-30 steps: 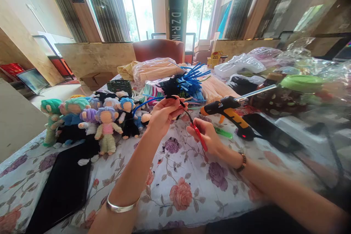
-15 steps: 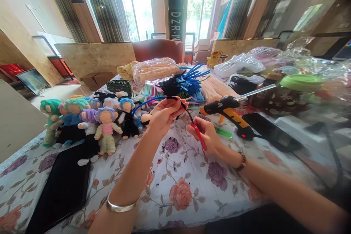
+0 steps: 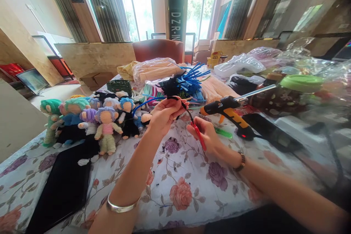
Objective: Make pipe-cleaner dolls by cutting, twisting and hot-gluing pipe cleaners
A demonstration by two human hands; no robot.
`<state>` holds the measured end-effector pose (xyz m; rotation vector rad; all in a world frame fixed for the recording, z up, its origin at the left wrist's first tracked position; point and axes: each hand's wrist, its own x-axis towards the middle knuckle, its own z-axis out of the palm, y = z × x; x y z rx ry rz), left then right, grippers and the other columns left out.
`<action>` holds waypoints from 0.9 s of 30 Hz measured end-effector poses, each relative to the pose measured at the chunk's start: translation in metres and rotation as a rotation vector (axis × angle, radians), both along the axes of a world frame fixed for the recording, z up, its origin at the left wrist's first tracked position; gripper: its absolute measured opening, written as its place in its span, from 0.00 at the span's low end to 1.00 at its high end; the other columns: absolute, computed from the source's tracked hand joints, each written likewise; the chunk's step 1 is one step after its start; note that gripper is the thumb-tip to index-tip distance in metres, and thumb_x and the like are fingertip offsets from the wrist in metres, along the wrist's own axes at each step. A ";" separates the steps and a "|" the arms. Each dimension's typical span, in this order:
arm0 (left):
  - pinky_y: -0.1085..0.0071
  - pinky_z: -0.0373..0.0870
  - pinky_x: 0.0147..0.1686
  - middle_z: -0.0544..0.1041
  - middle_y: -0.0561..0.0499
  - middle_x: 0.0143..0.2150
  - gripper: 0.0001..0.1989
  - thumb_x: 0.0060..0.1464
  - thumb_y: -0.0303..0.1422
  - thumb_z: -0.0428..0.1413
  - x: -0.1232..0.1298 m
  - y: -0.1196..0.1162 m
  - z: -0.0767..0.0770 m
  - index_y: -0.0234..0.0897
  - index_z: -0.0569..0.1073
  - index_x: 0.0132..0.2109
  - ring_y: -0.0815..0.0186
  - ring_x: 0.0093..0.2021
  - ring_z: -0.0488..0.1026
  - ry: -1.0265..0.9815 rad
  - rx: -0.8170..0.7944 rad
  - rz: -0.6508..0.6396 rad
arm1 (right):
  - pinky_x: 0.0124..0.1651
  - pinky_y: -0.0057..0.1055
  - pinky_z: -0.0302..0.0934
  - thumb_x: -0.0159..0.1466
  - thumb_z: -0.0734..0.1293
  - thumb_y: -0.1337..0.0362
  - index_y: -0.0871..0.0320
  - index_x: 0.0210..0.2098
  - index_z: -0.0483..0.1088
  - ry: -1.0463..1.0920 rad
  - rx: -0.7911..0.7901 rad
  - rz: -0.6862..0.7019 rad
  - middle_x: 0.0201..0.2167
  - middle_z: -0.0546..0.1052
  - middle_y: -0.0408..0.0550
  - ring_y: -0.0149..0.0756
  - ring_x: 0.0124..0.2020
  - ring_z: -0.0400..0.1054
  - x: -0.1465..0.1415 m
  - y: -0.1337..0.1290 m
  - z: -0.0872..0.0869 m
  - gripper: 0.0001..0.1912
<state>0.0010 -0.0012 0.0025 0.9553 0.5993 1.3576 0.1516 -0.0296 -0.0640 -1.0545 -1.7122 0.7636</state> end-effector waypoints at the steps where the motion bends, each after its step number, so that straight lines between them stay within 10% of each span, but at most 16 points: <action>1: 0.68 0.73 0.42 0.79 0.51 0.29 0.03 0.42 0.23 0.62 0.000 0.000 -0.001 0.33 0.75 0.27 0.67 0.33 0.78 -0.003 0.005 -0.007 | 0.24 0.27 0.43 0.59 0.63 0.46 0.55 0.23 0.51 -0.005 0.013 -0.001 0.19 0.55 0.37 0.27 0.22 0.46 0.000 0.000 0.000 0.23; 27: 0.70 0.74 0.39 0.80 0.52 0.28 0.08 0.37 0.24 0.65 0.002 0.002 -0.003 0.34 0.75 0.27 0.68 0.32 0.77 -0.035 0.061 -0.045 | 0.21 0.26 0.41 0.59 0.64 0.47 0.56 0.22 0.50 0.010 0.017 -0.022 0.18 0.53 0.36 0.25 0.20 0.45 0.000 -0.001 -0.002 0.24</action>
